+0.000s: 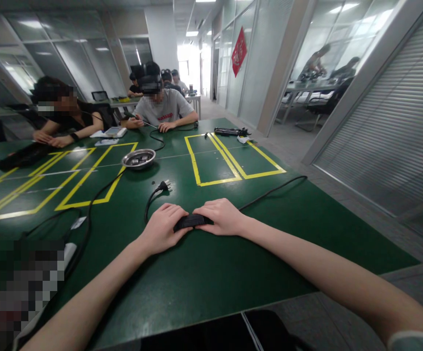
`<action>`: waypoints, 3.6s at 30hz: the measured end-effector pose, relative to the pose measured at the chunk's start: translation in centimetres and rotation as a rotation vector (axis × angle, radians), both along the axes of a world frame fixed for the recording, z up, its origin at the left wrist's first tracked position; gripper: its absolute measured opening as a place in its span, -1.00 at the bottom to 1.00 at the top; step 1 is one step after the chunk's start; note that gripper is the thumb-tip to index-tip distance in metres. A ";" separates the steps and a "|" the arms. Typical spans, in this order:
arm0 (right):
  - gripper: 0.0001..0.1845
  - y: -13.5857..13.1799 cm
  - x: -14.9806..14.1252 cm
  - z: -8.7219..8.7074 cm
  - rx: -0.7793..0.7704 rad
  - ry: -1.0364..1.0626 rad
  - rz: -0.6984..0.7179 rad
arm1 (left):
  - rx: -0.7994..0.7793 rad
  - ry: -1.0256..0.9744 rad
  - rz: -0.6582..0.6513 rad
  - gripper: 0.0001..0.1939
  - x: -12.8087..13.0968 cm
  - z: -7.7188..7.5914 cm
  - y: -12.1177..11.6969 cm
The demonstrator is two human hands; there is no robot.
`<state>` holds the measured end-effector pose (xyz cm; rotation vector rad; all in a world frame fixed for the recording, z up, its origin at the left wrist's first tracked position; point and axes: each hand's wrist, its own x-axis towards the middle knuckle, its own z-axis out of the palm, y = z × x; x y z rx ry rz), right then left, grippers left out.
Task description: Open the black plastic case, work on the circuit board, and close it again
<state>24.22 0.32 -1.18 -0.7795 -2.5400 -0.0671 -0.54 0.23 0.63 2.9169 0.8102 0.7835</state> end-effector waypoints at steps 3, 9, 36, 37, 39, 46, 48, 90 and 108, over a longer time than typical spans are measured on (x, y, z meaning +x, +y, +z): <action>-0.75 0.0 0.0 0.1 0.028 -0.022 0.009 | -0.056 0.009 0.041 -0.79 -0.1 0.1 -0.1; -0.68 0.3 0.3 0.3 0.172 -0.114 0.068 | -0.267 0.052 0.169 -0.59 -0.4 0.6 -0.1; -0.76 0.3 1.0 1.6 -0.239 -0.043 -0.043 | -0.161 -0.069 0.198 -0.78 0.5 -0.5 -0.5; -0.75 0.3 1.0 1.5 -0.226 -0.047 -0.046 | -0.161 -0.065 0.197 -0.77 0.4 -0.5 -0.5; -0.73 0.2 1.0 1.4 -0.205 -0.061 -0.056 | -0.167 -0.045 0.193 -0.75 0.3 -0.5 -0.4; -0.49 0.0 0.9 1.3 -0.189 0.001 -0.053 | -0.159 -0.027 0.193 -0.72 0.3 -0.3 -0.5; -0.47 -0.1 1.0 1.3 -0.205 0.000 -0.020 | -0.213 -0.022 0.201 -0.71 0.3 -0.3 -0.5; -0.39 6.2 11.7 1.6 0.013 0.400 -1.074 | -0.178 -0.142 0.082 -0.63 0.3 -1.1 -0.5; -0.34 6.4 14.6 0.8 -0.073 0.440 -1.417 | -0.272 -0.089 0.057 -0.76 0.4 -1.1 -0.4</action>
